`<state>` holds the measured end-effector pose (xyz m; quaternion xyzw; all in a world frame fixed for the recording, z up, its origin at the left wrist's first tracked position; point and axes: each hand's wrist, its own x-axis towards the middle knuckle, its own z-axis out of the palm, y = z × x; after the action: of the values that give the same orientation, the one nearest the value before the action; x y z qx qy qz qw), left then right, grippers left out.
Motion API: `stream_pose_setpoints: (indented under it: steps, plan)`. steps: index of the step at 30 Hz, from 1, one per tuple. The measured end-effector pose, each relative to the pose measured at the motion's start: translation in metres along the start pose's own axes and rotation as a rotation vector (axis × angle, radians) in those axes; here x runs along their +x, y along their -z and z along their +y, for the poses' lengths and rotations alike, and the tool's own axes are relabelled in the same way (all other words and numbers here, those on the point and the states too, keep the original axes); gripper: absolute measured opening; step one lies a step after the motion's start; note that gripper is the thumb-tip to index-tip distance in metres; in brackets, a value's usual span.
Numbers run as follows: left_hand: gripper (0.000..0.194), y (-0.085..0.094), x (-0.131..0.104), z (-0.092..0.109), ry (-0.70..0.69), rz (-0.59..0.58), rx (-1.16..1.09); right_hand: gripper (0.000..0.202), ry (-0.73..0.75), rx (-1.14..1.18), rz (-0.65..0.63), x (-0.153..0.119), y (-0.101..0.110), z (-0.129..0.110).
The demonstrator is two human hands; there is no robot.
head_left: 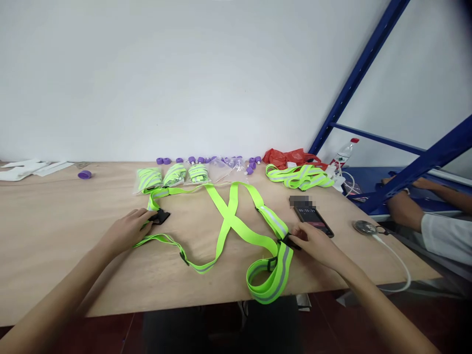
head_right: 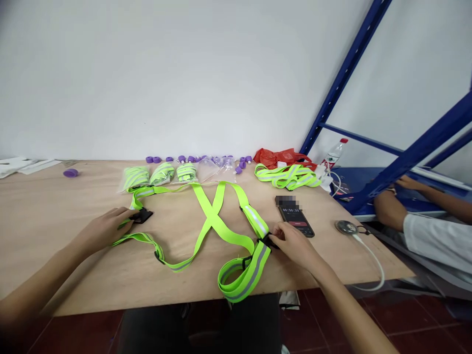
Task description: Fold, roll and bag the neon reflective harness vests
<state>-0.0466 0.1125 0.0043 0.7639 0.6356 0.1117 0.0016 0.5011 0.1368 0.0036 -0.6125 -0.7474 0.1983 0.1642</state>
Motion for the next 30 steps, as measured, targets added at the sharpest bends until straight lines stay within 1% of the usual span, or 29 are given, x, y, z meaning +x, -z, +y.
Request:
stream_pose_setpoints:
  steps: [2,6,9,11,13,17,21,24,27,30]
  plan:
    - [0.046,0.001,-0.006,-0.005,-0.016,-0.008,0.006,0.024,-0.004,0.052,-0.001,-0.003,0.001,-0.003]
    - [0.048,0.003,-0.02,-0.017,-0.04,-0.027,-0.007,0.039,0.036,0.098,-0.029,-0.013,0.002,-0.014]
    - [0.046,0.004,-0.028,-0.028,-0.06,-0.006,-0.035,0.038,0.091,0.087,-0.09,-0.016,0.001,-0.018]
    - [0.045,0.004,-0.034,-0.036,-0.056,0.027,-0.047,0.039,0.116,0.087,-0.115,-0.015,0.0,-0.017]
    - [0.047,0.005,-0.04,-0.045,-0.035,0.043,-0.032,0.04,0.138,0.088,-0.114,-0.012,-0.001,-0.013]
    - [0.051,0.009,-0.059,-0.057,-0.002,0.02,0.004,0.039,0.175,0.101,-0.059,0.0,-0.003,0.0]
    - [0.052,0.014,-0.076,-0.057,0.029,-0.003,0.029,0.041,0.179,0.078,0.006,0.022,-0.006,0.008]
    - [0.053,0.017,-0.081,-0.051,0.083,0.007,0.071,0.042,0.162,0.03,0.023,0.04,-0.004,0.008]
    - [0.057,0.017,-0.08,-0.044,0.13,0.035,0.11,0.048,0.165,0.025,-0.056,0.05,0.003,0.007]
    - [0.062,0.012,-0.073,-0.04,0.131,0.032,0.147,0.052,0.177,0.043,-0.153,0.051,0.011,0.007]
